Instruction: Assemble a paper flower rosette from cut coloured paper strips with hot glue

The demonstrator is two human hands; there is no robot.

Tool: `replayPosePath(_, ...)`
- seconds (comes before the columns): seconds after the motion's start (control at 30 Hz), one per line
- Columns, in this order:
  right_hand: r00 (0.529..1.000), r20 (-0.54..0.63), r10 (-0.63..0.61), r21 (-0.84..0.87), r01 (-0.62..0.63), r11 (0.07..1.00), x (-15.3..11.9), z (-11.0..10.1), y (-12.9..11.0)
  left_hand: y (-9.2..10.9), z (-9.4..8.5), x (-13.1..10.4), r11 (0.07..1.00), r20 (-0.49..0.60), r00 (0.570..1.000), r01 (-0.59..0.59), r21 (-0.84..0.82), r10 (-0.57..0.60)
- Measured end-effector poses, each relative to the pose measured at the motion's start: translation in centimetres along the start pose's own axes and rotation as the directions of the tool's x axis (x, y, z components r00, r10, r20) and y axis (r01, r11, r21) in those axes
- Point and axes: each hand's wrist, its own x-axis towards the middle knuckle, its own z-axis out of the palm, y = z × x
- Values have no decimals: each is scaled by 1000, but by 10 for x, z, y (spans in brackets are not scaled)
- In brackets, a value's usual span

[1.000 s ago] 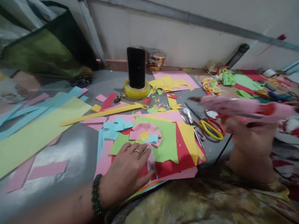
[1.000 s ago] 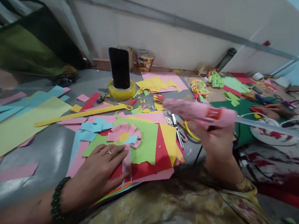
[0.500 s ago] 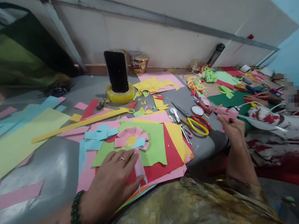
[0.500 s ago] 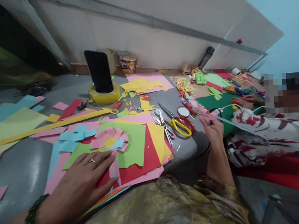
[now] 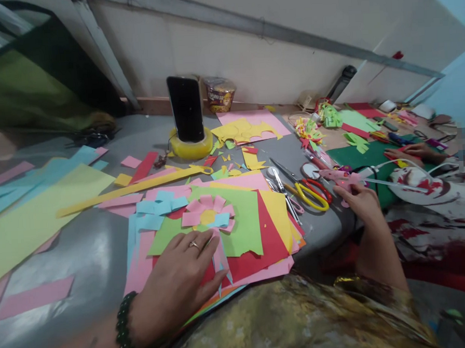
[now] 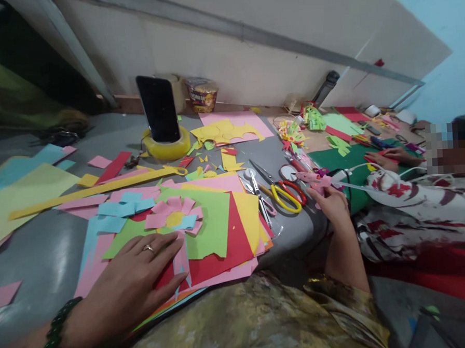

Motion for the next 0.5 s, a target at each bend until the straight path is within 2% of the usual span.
replayPosePath(0.2, 993, -1, 121, 55, -121, 991, -9, -11, 3, 1, 0, -1, 1000, 17, 999, 30, 0, -30)
replayPosePath(0.33, 997, 26, 79, 64, -80, 995, -9, -9, 7, 0, -1, 0, 1000, 43, 999, -6, 8, 5)
replayPosePath(0.5, 996, 84, 21, 60, -26, 998, -8, -9, 4, 2, 2, -2, 996, 58, 996, 72, -50, -69)
